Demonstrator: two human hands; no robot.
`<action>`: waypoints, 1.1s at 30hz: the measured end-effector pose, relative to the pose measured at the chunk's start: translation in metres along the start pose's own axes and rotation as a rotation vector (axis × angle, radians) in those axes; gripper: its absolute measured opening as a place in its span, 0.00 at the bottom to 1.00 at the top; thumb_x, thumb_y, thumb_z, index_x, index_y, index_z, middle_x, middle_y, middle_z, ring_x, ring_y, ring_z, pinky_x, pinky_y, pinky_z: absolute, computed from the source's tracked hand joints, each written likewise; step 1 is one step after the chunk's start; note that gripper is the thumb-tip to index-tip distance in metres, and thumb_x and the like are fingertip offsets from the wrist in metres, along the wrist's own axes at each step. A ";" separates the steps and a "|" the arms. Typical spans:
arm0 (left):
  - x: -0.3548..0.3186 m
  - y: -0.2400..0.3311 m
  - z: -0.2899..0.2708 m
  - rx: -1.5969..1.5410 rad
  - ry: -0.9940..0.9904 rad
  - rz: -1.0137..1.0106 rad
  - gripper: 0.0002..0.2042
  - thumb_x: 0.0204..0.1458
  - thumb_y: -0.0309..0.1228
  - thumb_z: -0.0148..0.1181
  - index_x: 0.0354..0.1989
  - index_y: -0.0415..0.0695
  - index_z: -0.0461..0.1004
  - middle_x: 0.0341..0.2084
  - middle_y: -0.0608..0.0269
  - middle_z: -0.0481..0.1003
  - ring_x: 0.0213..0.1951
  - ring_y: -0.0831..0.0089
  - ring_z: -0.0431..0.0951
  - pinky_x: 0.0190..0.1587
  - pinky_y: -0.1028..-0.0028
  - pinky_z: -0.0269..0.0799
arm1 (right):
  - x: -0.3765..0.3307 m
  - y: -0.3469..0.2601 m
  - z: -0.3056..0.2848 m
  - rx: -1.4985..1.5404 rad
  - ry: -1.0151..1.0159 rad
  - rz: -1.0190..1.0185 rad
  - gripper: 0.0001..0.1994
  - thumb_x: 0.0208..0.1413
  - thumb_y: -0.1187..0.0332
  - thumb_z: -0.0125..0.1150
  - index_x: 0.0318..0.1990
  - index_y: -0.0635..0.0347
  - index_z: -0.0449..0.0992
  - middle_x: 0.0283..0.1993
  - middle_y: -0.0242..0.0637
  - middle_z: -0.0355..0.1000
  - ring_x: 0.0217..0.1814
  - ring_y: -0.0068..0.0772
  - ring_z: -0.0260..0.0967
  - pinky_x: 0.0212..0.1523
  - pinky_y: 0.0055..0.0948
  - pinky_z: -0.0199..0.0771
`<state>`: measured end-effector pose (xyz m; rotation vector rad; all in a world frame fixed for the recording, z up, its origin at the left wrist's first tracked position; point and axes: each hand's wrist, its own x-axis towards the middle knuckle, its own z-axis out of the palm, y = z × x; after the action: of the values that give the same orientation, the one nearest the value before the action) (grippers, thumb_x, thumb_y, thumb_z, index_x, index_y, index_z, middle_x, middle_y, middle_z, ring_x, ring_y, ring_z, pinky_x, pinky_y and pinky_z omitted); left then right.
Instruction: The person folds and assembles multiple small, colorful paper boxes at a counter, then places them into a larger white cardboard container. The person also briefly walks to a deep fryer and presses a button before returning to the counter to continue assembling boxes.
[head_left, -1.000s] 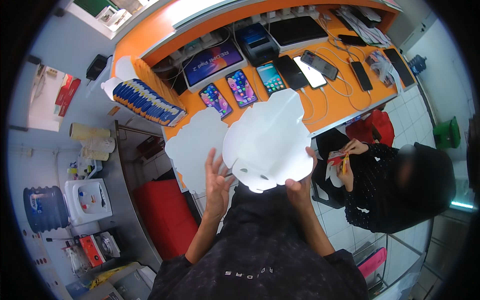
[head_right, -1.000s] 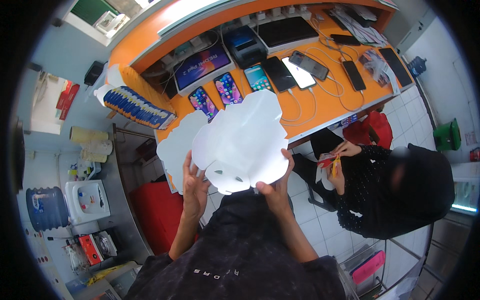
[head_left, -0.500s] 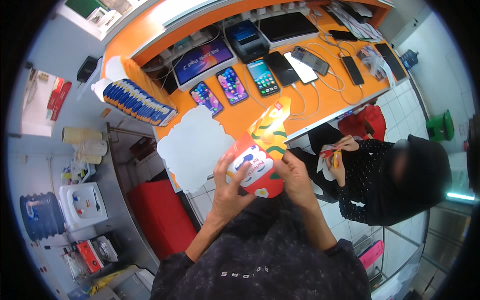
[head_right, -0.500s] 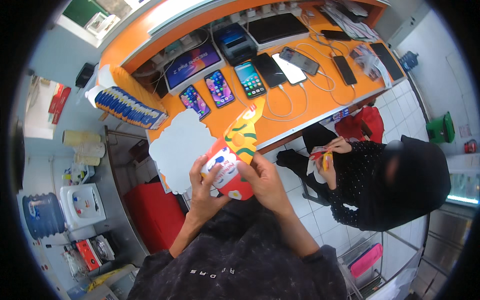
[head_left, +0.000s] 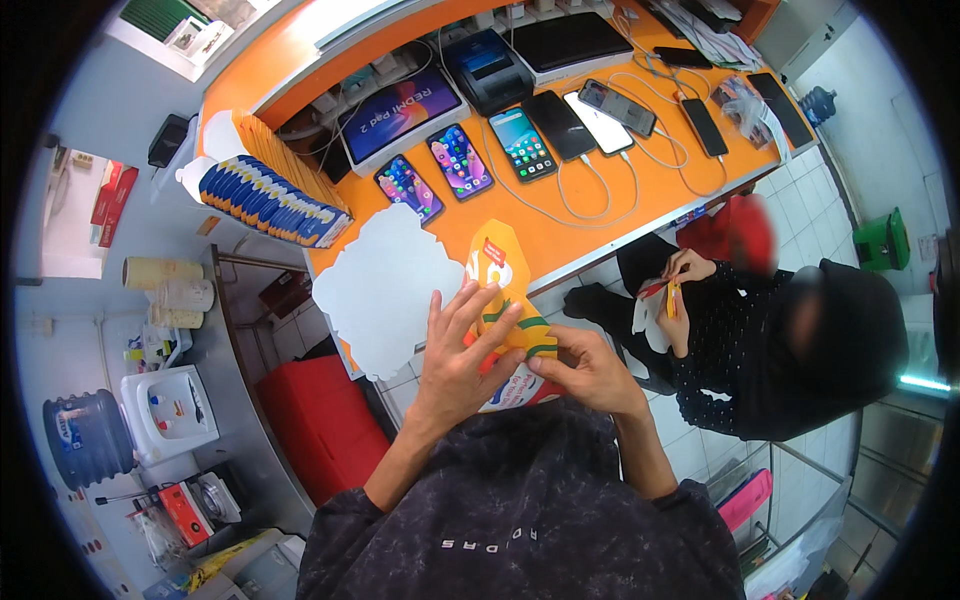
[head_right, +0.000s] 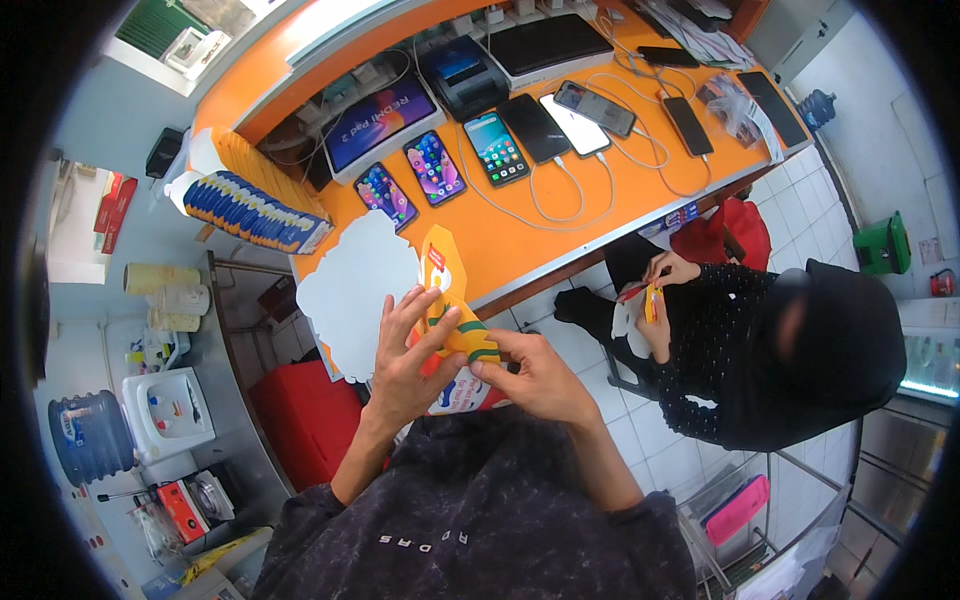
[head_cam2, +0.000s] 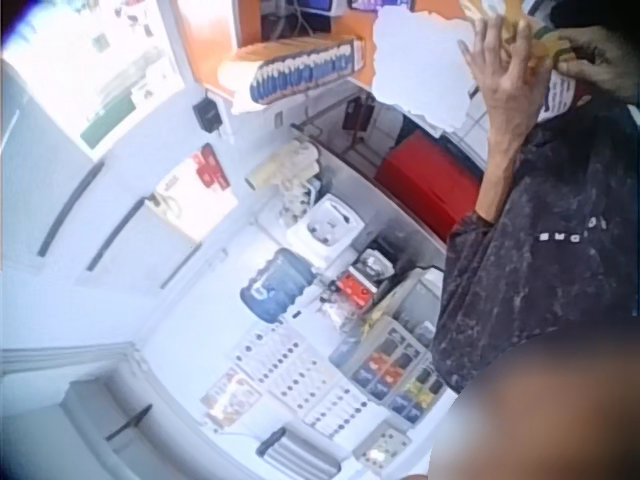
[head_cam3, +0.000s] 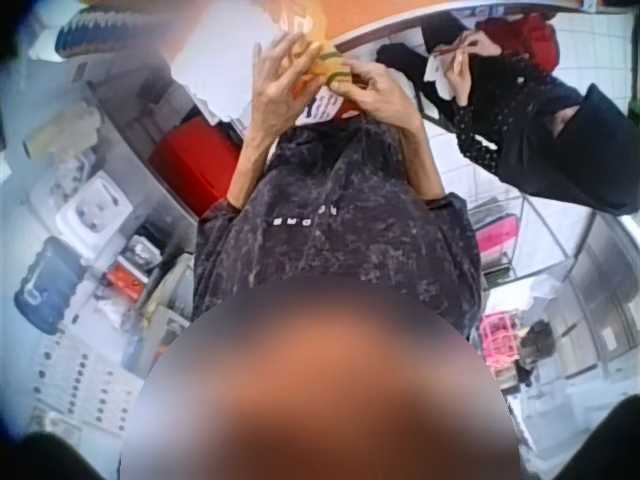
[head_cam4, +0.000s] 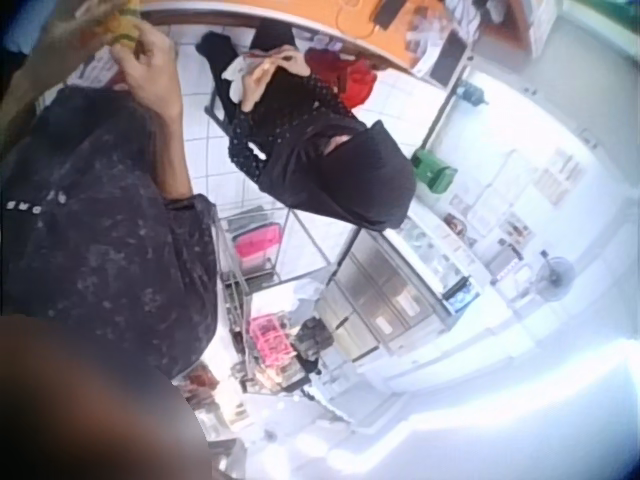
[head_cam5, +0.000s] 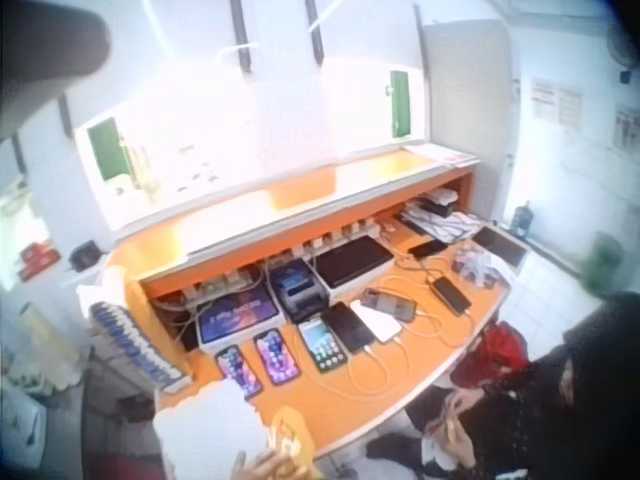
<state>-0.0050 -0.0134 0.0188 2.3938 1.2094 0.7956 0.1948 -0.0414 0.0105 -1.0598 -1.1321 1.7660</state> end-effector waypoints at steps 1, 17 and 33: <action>0.000 0.001 0.000 0.014 -0.003 0.010 0.28 0.45 0.36 0.70 0.59 0.57 0.72 0.62 0.59 0.63 0.66 0.52 0.58 0.66 0.41 0.46 | -0.001 0.001 0.000 0.015 -0.010 -0.010 0.12 0.58 0.73 0.59 0.49 0.67 0.74 0.37 0.34 0.75 0.37 0.19 0.70 0.39 0.23 0.72; -0.017 -0.009 0.005 -0.002 0.111 -0.044 0.14 0.49 0.27 0.65 0.46 0.51 0.81 0.55 0.62 0.69 0.65 0.55 0.60 0.69 0.49 0.48 | 0.006 -0.011 0.018 -0.471 0.450 -0.437 0.10 0.52 0.70 0.66 0.42 0.60 0.77 0.34 0.41 0.72 0.35 0.40 0.73 0.35 0.34 0.72; -0.022 0.001 0.015 -0.152 0.346 -0.185 0.06 0.47 0.22 0.68 0.34 0.44 0.82 0.40 0.65 0.75 0.58 0.58 0.68 0.64 0.55 0.61 | 0.009 0.003 0.036 -0.332 0.403 -0.460 0.08 0.57 0.68 0.63 0.42 0.59 0.77 0.39 0.37 0.65 0.37 0.30 0.69 0.38 0.29 0.72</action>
<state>-0.0056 -0.0321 -0.0001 2.0426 1.4163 1.2276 0.1581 -0.0449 0.0145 -1.1665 -1.3036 0.9762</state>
